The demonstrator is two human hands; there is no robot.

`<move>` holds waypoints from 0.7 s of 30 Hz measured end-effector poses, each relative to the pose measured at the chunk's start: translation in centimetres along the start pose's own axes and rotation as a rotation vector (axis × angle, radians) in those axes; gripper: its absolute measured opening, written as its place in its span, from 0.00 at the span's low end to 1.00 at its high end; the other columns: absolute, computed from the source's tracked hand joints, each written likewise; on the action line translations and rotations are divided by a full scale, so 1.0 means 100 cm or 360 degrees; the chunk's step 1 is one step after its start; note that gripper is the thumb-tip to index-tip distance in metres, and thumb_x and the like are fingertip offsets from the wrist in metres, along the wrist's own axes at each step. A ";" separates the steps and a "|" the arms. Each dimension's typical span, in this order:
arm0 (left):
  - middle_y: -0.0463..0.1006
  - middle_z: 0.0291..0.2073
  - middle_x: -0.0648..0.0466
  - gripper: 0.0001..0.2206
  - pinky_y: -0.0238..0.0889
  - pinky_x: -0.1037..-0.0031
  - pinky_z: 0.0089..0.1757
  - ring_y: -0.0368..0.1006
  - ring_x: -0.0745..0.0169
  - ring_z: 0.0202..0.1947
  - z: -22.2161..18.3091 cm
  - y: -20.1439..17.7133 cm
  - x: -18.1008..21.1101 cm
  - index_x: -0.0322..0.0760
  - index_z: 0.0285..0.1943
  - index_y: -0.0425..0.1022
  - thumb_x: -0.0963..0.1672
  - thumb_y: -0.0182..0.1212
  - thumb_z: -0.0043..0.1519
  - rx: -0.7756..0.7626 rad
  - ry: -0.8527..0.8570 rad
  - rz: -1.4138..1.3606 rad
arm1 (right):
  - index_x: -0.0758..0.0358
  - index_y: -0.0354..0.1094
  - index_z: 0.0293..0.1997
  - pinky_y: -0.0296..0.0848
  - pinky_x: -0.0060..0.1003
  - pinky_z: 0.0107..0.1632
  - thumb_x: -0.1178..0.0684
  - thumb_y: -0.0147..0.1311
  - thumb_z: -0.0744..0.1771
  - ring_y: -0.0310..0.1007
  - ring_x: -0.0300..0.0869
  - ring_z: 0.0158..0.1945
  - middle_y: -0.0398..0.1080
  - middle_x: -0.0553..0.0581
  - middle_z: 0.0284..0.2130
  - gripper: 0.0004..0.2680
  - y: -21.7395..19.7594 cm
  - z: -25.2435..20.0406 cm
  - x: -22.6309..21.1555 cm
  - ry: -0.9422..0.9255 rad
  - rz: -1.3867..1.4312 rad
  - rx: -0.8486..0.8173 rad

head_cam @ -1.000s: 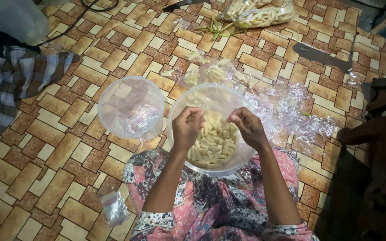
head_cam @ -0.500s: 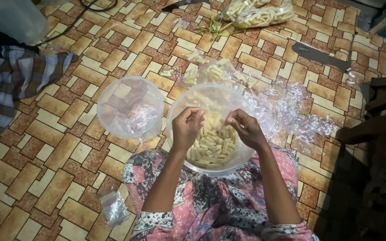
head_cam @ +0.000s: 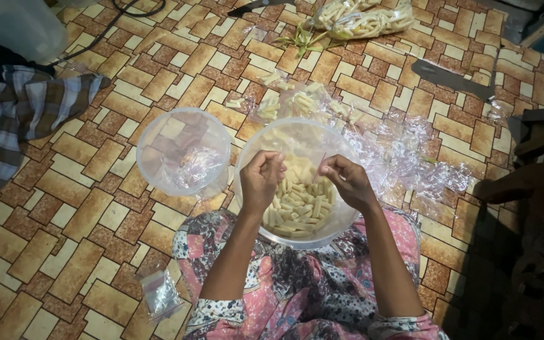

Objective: A person is sitting on the floor, peeling or separating small white food items and placing them into a clear plastic bowl.

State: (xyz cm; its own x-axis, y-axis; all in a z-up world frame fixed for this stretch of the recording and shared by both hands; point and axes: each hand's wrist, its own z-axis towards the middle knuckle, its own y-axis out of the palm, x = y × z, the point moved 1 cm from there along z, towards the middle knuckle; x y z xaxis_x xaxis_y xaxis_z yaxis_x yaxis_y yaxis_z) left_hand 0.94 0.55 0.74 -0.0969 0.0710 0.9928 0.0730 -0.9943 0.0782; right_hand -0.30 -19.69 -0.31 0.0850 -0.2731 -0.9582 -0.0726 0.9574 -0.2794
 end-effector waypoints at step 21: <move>0.77 0.22 0.55 0.04 0.65 0.78 0.23 0.72 0.64 0.20 0.001 0.005 -0.007 0.43 0.34 0.79 0.44 0.65 0.52 -0.0255 0.0555 0.0433 | 0.62 0.69 0.36 0.69 0.35 0.35 0.53 0.55 0.64 0.66 0.38 0.25 0.71 0.56 0.20 0.05 0.014 0.002 -0.007 -0.0005 -0.0196 0.0006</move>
